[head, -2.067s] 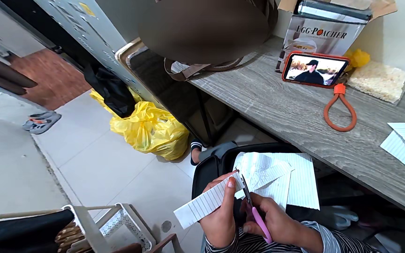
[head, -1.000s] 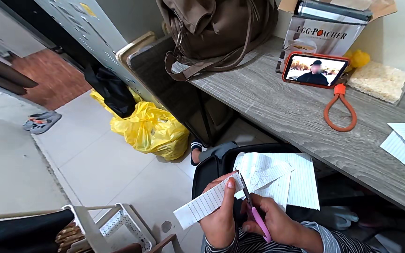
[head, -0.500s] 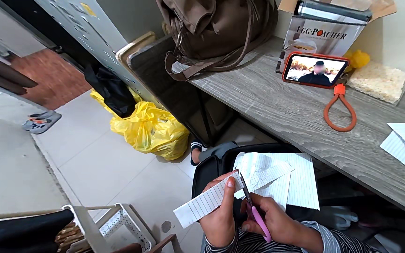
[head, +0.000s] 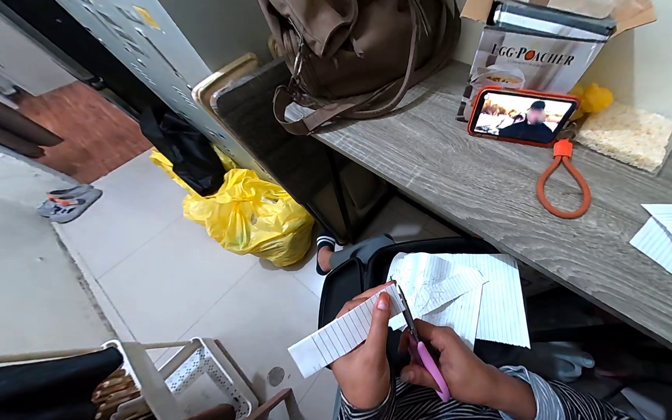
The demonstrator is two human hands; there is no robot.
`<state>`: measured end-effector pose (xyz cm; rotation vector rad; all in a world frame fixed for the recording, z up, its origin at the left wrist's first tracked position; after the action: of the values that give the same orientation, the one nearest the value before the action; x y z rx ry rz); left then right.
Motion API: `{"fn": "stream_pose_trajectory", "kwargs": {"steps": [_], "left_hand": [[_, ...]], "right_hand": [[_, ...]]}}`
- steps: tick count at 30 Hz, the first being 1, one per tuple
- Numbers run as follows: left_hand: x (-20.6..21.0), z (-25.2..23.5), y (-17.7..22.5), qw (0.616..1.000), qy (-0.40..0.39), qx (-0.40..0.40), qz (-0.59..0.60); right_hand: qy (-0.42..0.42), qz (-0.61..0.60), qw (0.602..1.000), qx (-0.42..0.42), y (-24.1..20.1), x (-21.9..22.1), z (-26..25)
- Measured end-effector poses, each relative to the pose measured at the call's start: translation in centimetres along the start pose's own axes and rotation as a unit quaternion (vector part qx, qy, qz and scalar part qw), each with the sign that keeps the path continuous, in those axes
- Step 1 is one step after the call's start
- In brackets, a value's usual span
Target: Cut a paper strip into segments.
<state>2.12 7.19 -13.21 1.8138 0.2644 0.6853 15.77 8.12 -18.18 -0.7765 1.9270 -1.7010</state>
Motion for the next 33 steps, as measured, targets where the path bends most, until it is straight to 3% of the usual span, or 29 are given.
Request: {"fn": "stream_pose_trajectory", "kwargs": {"steps": [33], "left_hand": [[-0.03,0.0,-0.08,1.0,0.007,0.002,0.006]], "right_hand": [[0.025,-0.015,1.0,-0.012,0.12,-0.1,0.24]]}}
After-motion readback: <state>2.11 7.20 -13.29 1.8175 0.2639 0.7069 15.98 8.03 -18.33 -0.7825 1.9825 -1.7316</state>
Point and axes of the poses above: each hand's wrist, its own z-axis away from the middle knuckle, its own x-axis out of the palm, y = z × x, the point moved 3 cm from there along -z, towards the middle knuckle, and after that the axes turned 3 degrees about -z, right-handed, at the moved point
